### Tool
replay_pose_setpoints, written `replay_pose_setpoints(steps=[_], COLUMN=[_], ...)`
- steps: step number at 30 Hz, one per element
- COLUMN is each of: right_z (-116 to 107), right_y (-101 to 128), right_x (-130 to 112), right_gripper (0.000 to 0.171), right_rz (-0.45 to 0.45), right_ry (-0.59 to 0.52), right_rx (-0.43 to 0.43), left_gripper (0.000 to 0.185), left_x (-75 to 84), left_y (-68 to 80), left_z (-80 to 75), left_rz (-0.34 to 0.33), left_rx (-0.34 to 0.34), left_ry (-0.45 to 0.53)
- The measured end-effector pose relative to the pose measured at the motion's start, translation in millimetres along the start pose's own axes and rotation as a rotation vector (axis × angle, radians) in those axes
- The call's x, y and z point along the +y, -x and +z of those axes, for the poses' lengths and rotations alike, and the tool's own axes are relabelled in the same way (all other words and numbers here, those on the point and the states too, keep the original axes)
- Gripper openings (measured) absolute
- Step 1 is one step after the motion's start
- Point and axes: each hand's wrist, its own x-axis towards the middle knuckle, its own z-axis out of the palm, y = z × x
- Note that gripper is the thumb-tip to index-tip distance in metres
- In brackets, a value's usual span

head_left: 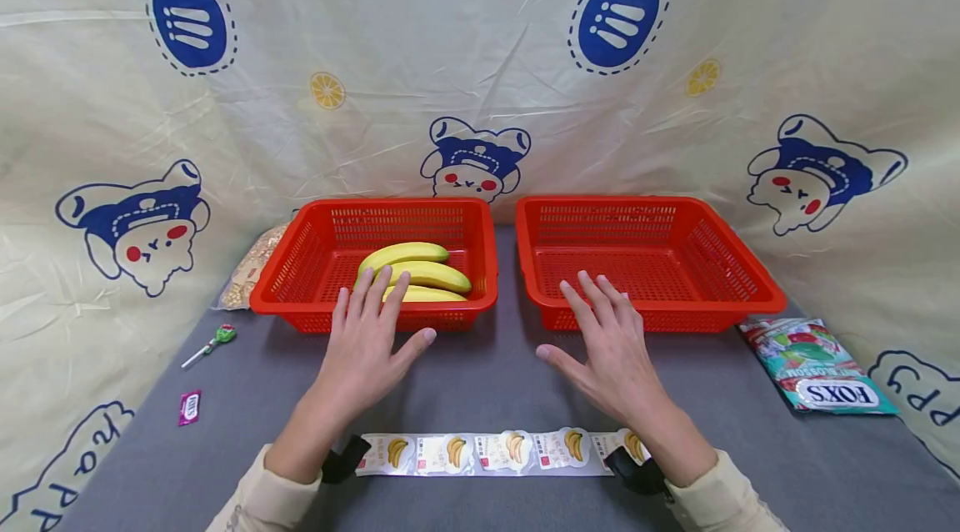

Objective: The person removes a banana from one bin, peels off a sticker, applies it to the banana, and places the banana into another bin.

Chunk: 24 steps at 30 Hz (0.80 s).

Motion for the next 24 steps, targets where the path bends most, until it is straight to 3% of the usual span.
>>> replay_pose_setpoints(steps=[8,16,24], right_z=[2.3,7.4,18.5], right_y=[-3.5,-8.6,-18.1], right_x=[-6.1,-12.4,-21.8], right_gripper=[0.079,0.063,0.058], right_rz=[0.055,0.038,0.064], right_ry=[-0.112,-0.289,-0.392], right_rx=[-0.028,0.017,-0.016], left_gripper=[0.083,0.073,0.065], left_x=[-6.6,-18.6,-33.4], left_y=[-10.1,-26.7,-44.7], left_z=[-7.1,-15.8,-23.4], left_rz=[0.002,-0.006,-0.011], left_rx=[0.043,0.095,0.058], left_ry=[0.067,0.117,0.146])
